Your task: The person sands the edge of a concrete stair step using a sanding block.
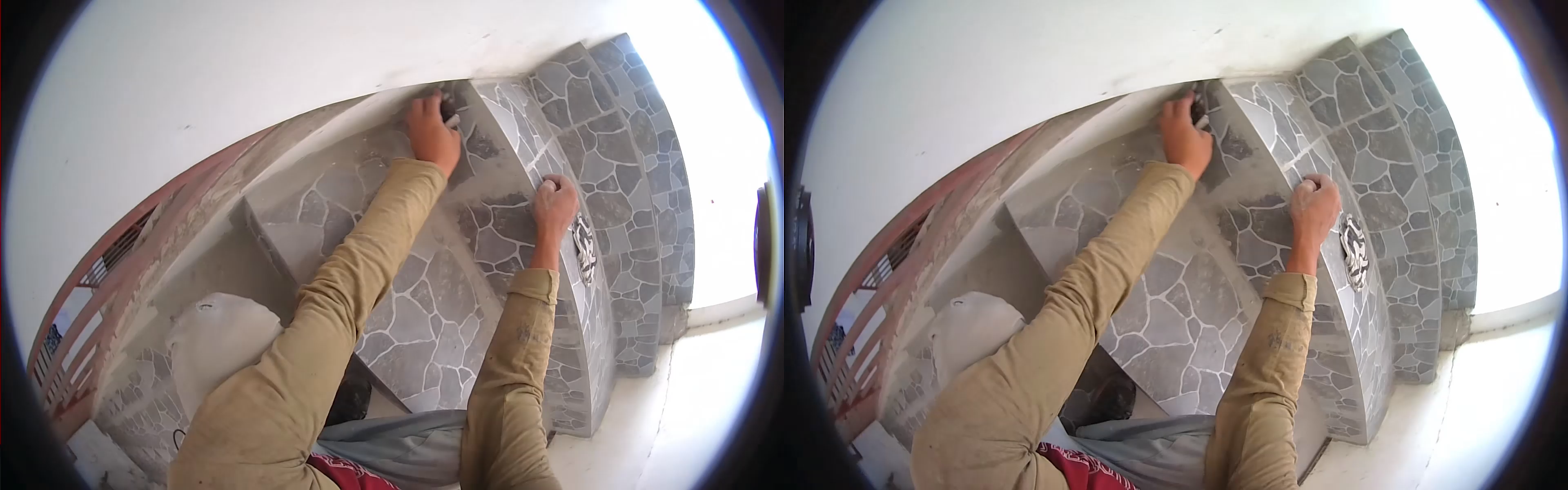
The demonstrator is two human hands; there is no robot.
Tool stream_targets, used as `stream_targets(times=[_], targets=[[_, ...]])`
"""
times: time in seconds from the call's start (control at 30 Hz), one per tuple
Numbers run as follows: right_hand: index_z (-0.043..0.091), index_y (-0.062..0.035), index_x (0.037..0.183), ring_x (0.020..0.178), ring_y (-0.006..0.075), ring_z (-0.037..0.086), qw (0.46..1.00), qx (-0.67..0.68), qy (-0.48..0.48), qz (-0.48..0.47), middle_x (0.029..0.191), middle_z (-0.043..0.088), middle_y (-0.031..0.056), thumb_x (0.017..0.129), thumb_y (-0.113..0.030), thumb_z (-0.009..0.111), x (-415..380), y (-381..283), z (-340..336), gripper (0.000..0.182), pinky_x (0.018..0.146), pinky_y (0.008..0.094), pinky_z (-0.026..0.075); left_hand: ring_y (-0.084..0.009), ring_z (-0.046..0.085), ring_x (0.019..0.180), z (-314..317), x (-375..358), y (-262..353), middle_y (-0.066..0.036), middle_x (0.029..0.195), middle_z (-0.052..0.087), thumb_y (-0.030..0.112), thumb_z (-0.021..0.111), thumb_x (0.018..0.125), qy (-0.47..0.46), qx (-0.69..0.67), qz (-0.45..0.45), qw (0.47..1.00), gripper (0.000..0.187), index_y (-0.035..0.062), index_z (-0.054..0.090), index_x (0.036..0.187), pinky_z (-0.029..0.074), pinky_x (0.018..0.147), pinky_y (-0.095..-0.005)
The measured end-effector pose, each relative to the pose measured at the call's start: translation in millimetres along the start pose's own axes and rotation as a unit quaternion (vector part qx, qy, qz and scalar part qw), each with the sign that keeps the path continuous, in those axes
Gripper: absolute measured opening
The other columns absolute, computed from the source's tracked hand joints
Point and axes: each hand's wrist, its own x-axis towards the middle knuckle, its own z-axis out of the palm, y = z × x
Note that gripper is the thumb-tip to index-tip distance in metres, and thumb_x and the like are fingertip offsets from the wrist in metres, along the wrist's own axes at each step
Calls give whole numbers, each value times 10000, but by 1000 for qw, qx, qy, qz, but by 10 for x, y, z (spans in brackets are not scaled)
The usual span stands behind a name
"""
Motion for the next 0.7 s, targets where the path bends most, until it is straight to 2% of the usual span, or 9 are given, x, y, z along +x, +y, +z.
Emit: stream_targets(times=[0.03, 0.1, 0.2, 0.33, 0.43, 0.47, 0.57, 0.6, 0.7], targets=[[726, -13, 862, 863, 403, 650, 1000, -2, -2, -2, 886, 684, 236, 751, -118, 496, 1, -8, 9, 276, 819, 454, 488, -380, 522, 1053, -25, -69, 15, -164, 1114, 519, -119, 579, 647, 6, 4, -4, 1000, 618, 46, 546, 1242, 444, 916, -444], [725, -11, 871, 864, 401, 650, 1000, -8, -6, -9, 886, 684, 237, 751, -121, 496, -14, -16, 6, 281, 823, 452, 487, -393, 496, 1088, -105, -290, 35, -156, 1144, 511, -77, 664, 660, -73, -32, -11, 997, 611, 68, 541, 1241, 446, 922, -438], [726, -10, 885, 866, 395, 652, 1000, -1, -12, -4, 888, 685, 236, 751, -125, 496, 1, -55, 3, 290, 828, 449, 486, -388, 499, 1093, -117, -448, 14, -183, 1173, 487, -110, 616, 668, -90, -41, 26, 995, 609, 48, 530, 1250, 432, 950, -452], [730, -17, 888, 870, 385, 657, 1000, -7, -13, -8, 882, 688, 232, 749, -125, 489, -20, -5, -1, 299, 829, 439, 489, -370, 520, 1075, -72, 93, -256, -168, 1146, 510, -133, 623, 641, 7, -74, 5, 997, 598, 71, 576, 1201, 434, 939, -438], [730, -17, 884, 861, 383, 658, 1000, -18, -6, -10, 874, 689, 229, 749, -128, 491, -9, -57, -18, 296, 826, 437, 491, -363, 524, 1074, -129, -200, -81, -148, 1092, 542, -150, 618, 622, -43, -83, -6, 996, 586, 87, 606, 1158, 447, 920, -421], [730, -16, 882, 853, 382, 659, 1000, -23, -7, 2, 869, 690, 228, 750, -129, 493, -16, -75, -12, 293, 823, 437, 492, -356, 529, 1026, -106, -323, -78, -121, 1051, 562, -106, 689, 590, -40, -95, 31, 994, 596, 113, 619, 1140, 446, 903, -431], [728, -14, 878, 848, 385, 657, 1000, 0, -2, -17, 867, 689, 224, 752, -130, 496, -4, 0, 33, 288, 814, 445, 490, -343, 535, 1029, -100, -277, -139, -116, 1056, 560, -117, 688, 581, -37, -108, 39, 993, 607, 115, 620, 1138, 452, 894, -431], [728, -14, 878, 848, 385, 657, 1000, -3, -7, -14, 867, 689, 224, 752, -130, 496, -30, 19, 42, 288, 814, 445, 490, -351, 561, 1028, -120, -153, -177, -138, 1050, 575, -161, 622, 601, -24, -101, 41, 994, 568, 90, 633, 1110, 468, 880, -429], [728, -12, 875, 846, 390, 656, 1000, -19, -8, -24, 862, 688, 228, 754, -127, 493, -10, 36, -2, 289, 806, 449, 489, -351, 564, 1018, -49, 70, -208, -139, 1055, 574, -165, 619, 603, 40, -93, 7, 995, 548, 69, 631, 1098, 469, 880, -432]])
